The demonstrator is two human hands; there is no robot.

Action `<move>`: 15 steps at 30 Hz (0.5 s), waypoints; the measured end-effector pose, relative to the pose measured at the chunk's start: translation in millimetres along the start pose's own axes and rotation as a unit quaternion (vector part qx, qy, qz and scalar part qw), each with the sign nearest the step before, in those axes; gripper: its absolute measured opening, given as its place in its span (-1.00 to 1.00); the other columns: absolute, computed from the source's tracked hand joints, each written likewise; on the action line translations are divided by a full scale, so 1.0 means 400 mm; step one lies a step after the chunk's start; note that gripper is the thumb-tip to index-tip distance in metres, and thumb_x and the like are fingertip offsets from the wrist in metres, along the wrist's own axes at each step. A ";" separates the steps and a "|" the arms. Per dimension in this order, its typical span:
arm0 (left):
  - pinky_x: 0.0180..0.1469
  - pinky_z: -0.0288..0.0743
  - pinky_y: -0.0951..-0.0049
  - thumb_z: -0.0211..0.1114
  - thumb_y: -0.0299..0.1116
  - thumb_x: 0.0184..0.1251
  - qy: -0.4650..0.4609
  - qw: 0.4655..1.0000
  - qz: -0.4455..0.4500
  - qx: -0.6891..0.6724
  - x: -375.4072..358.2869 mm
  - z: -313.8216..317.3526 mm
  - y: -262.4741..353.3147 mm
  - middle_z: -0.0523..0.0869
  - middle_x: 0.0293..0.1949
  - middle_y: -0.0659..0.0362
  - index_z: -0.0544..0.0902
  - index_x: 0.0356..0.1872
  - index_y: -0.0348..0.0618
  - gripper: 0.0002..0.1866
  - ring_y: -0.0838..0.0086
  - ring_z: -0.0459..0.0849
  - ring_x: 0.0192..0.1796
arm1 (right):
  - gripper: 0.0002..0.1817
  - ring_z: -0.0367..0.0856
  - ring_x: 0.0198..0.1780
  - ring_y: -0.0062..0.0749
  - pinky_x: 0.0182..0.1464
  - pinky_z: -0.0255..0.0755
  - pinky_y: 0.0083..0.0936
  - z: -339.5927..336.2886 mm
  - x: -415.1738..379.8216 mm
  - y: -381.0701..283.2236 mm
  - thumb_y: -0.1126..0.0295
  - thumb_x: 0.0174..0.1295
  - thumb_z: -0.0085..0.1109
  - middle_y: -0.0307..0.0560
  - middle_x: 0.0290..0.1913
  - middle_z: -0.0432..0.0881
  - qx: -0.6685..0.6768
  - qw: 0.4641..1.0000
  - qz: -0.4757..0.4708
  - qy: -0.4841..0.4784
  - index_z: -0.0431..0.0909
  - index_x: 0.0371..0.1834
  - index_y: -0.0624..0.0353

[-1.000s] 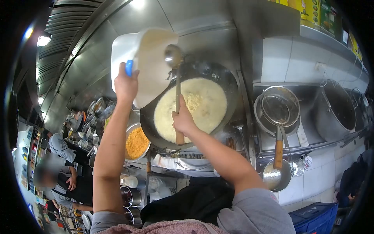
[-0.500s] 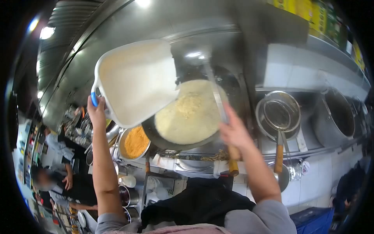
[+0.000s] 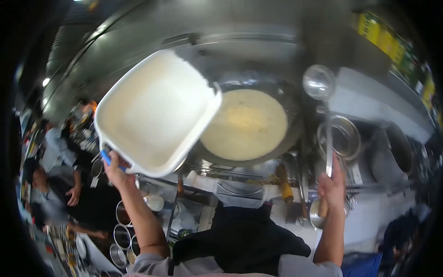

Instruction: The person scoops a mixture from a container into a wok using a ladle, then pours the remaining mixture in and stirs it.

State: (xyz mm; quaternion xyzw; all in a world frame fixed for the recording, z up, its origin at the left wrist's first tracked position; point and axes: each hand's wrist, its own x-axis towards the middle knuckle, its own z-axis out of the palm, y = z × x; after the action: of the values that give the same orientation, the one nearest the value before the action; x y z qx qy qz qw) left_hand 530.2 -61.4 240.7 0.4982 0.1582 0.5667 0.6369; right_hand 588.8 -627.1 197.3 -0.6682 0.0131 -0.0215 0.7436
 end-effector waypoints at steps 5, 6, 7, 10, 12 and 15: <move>-0.51 0.26 0.65 0.25 -0.44 0.41 -0.042 0.999 -0.033 0.003 -0.014 -0.004 -0.037 0.52 -0.47 0.35 0.54 -0.15 -0.15 -0.91 0.70 0.42 -0.52 | -0.14 0.27 -0.67 -0.64 -0.62 0.25 -0.62 0.077 -0.099 -0.042 0.62 0.24 -0.04 -0.30 -0.58 0.35 -0.008 0.999 0.049 0.004 -0.09 0.62 -0.09; -0.52 0.25 0.65 0.24 -0.45 0.40 -0.058 0.998 -0.028 -0.002 -0.016 0.004 -0.057 0.52 -0.47 0.35 0.54 -0.15 -0.15 -0.91 0.70 0.42 -0.53 | -0.13 0.29 -0.67 -0.63 -0.61 0.26 -0.62 0.081 -0.113 -0.042 0.63 0.24 -0.05 -0.30 -0.59 0.35 -0.006 0.999 0.048 0.001 -0.10 0.62 -0.12; -0.52 0.25 0.65 0.24 -0.45 0.40 -0.072 0.996 -0.041 -0.015 -0.022 0.021 -0.080 0.52 -0.47 0.35 0.54 -0.15 -0.15 -0.91 0.70 0.42 -0.53 | -0.12 0.29 -0.66 -0.63 -0.61 0.27 -0.61 0.085 -0.131 -0.050 0.64 0.24 -0.05 -0.30 -0.59 0.36 -0.007 0.999 0.042 -0.012 -0.10 0.63 -0.12; -0.55 0.22 0.65 0.25 -0.43 0.40 -0.112 0.992 -0.046 -0.045 -0.049 0.078 -0.128 0.52 -0.48 0.33 0.53 -0.17 -0.16 -0.91 0.71 0.41 -0.55 | -0.12 0.31 -0.66 -0.63 -0.58 0.28 -0.60 0.074 -0.187 -0.073 0.66 0.23 -0.07 -0.30 -0.59 0.36 0.024 0.998 0.036 -0.035 -0.11 0.63 -0.13; -0.58 0.20 0.65 0.27 -0.38 0.40 -0.135 0.986 -0.064 -0.075 -0.068 0.138 -0.156 0.52 -0.51 0.32 0.52 -0.20 -0.15 -0.88 0.70 0.39 -0.58 | -0.14 0.31 -0.65 -0.64 -0.55 0.28 -0.61 0.065 -0.245 -0.125 0.63 0.27 -0.05 -0.28 -0.57 0.37 0.060 0.996 0.039 -0.048 -0.14 0.63 -0.09; -0.31 0.36 0.47 0.25 -0.41 0.39 -0.211 0.968 -0.132 -0.043 -0.059 0.187 -0.184 0.56 -0.35 0.27 0.53 -0.10 -0.27 -0.82 0.56 0.49 -0.36 | -0.12 0.35 -0.64 -0.64 -0.54 0.29 -0.64 -0.044 -0.288 -0.070 0.55 0.30 0.01 -0.23 -0.47 0.43 0.058 0.995 -0.017 -0.084 -0.22 0.64 -0.08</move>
State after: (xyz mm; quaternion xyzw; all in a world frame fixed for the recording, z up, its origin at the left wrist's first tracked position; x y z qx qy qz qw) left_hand 621.7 -106.0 206.3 0.5534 0.0601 0.3664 0.7456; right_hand 472.6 -641.9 222.0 -0.6231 -0.0618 0.0216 0.7794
